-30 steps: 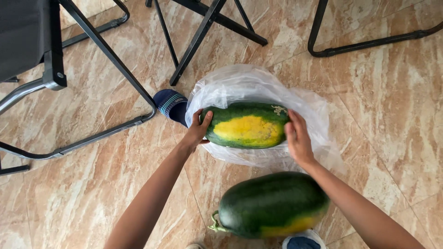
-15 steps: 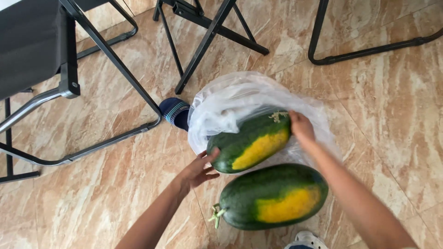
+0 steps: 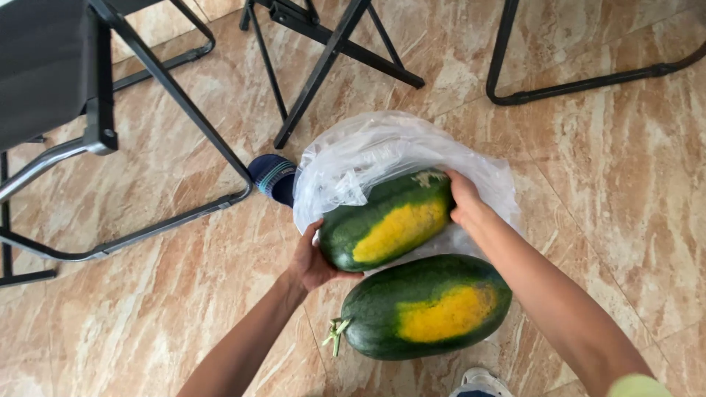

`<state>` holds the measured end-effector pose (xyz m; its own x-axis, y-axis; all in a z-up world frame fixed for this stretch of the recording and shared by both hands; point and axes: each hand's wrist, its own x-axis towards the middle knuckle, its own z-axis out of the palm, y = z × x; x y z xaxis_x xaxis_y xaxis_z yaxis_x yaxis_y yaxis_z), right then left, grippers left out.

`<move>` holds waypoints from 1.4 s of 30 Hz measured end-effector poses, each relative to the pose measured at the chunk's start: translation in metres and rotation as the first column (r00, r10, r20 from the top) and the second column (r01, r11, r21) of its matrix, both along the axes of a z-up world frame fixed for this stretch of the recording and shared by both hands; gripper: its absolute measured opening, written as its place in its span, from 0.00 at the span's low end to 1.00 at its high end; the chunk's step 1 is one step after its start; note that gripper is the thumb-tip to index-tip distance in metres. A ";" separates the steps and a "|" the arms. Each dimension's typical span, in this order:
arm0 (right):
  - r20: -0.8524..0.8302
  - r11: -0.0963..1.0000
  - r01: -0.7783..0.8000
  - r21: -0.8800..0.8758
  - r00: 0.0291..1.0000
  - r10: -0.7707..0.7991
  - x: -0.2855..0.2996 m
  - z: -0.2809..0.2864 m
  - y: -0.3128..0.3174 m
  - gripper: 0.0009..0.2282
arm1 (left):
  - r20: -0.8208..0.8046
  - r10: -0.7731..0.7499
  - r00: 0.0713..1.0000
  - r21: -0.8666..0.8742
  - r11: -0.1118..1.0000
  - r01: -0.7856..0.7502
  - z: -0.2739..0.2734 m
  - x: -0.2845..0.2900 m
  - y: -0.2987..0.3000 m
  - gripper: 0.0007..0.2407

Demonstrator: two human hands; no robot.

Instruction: Organizing fruits in a display case and unpacking watermelons from a plastic bag.

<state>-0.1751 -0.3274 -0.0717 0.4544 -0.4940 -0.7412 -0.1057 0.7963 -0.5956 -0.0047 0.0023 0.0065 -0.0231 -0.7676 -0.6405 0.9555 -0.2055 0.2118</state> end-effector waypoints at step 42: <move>0.479 0.979 0.103 0.178 0.860 -0.177 0.055 0.757 0.174 0.15 | 0.596 0.269 0.757 0.204 0.861 -0.466 0.854 -0.004 0.117 0.34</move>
<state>-0.1205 -0.1533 0.6857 0.7108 -0.4875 -0.5071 0.2891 0.8596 -0.4212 -0.0090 0.1197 0.8601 0.6338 -0.3905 -0.6676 0.7217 -0.0118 0.6921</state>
